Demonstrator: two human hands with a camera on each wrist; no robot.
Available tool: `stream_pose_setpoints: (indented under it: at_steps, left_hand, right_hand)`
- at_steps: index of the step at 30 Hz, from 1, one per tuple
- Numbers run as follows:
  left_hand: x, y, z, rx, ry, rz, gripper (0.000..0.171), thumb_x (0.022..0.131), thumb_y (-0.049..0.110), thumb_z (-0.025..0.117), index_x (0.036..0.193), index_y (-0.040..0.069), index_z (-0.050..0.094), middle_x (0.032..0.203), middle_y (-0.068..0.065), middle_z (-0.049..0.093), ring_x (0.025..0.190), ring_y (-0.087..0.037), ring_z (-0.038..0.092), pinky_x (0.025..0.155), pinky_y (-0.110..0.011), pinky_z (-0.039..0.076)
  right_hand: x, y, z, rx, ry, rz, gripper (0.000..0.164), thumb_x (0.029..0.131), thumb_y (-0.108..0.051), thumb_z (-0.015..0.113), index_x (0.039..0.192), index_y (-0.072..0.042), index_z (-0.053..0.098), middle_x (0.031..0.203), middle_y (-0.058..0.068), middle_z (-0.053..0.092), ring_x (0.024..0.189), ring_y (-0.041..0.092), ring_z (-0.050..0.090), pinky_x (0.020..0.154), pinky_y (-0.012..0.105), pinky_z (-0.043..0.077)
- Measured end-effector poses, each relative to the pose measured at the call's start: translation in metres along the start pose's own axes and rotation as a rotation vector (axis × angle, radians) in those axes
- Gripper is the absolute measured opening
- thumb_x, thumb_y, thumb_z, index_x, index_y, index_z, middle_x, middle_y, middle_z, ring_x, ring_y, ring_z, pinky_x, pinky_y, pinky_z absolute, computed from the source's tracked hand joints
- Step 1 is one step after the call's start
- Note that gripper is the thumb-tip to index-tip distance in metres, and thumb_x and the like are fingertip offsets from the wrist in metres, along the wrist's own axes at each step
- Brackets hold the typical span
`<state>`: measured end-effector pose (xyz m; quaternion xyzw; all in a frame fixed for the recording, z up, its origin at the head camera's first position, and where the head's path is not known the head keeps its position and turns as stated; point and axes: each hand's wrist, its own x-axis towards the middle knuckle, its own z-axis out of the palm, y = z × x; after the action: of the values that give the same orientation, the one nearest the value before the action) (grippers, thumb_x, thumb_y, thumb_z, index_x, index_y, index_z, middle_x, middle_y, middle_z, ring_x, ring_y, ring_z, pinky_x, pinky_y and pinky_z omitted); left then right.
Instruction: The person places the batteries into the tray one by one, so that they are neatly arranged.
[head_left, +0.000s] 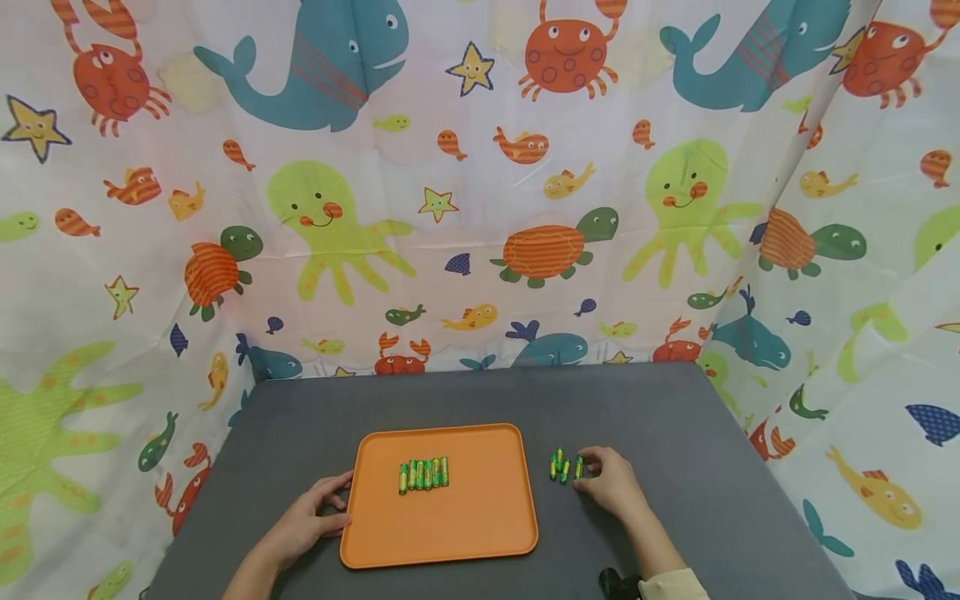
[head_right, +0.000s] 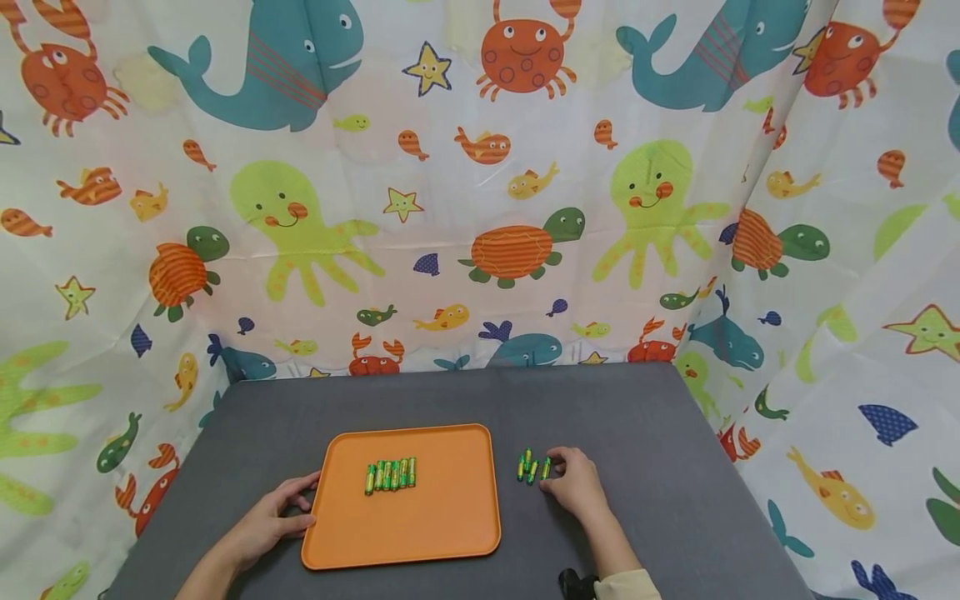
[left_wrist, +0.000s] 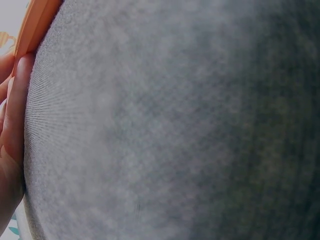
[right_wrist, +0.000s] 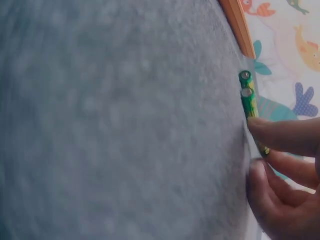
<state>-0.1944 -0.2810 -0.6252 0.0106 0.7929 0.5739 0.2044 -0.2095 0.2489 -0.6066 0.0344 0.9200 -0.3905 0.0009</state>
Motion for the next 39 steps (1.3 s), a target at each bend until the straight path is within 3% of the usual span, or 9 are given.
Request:
stream_pose_setpoints:
  at_steps: [13, 28, 39]
  left_hand:
    - [-0.003, 0.001, 0.000, 0.003, -0.010, 0.006, 0.083, 0.087, 0.016, 0.079, 0.156, 0.005, 0.035, 0.145, -0.020, 0.038, 0.108, -0.028, 0.047, 0.081, -0.038, 0.060]
    - [-0.001, -0.002, -0.001, -0.009, -0.013, 0.007, 0.084, 0.087, 0.018, 0.080, 0.157, 0.006, 0.035, 0.146, -0.019, 0.038, 0.109, -0.028, 0.047, 0.082, -0.038, 0.060]
    - [0.000, 0.000, -0.002, -0.014, -0.032, 0.017, 0.083, 0.089, 0.018, 0.078, 0.158, 0.006, 0.033, 0.148, -0.019, 0.036, 0.110, -0.028, 0.046, 0.083, -0.037, 0.059]
  right_hand:
    - [0.002, -0.019, -0.004, 0.268, -0.008, -0.013, 0.049, 0.080, 0.001, 0.081, 0.126, 0.003, 0.066, 0.110, 0.015, 0.073, 0.091, 0.021, 0.073, 0.073, 0.032, 0.059]
    - [0.003, -0.067, 0.008, 0.366, -0.091, -0.082, 0.048, 0.081, -0.002, 0.081, 0.126, -0.003, 0.067, 0.111, 0.010, 0.071, 0.095, 0.020, 0.070, 0.073, 0.030, 0.059]
    - [0.007, -0.096, 0.024, 0.352, -0.151, -0.158, 0.046, 0.083, -0.003, 0.080, 0.127, -0.003, 0.066, 0.112, 0.011, 0.069, 0.098, 0.023, 0.069, 0.077, 0.034, 0.060]
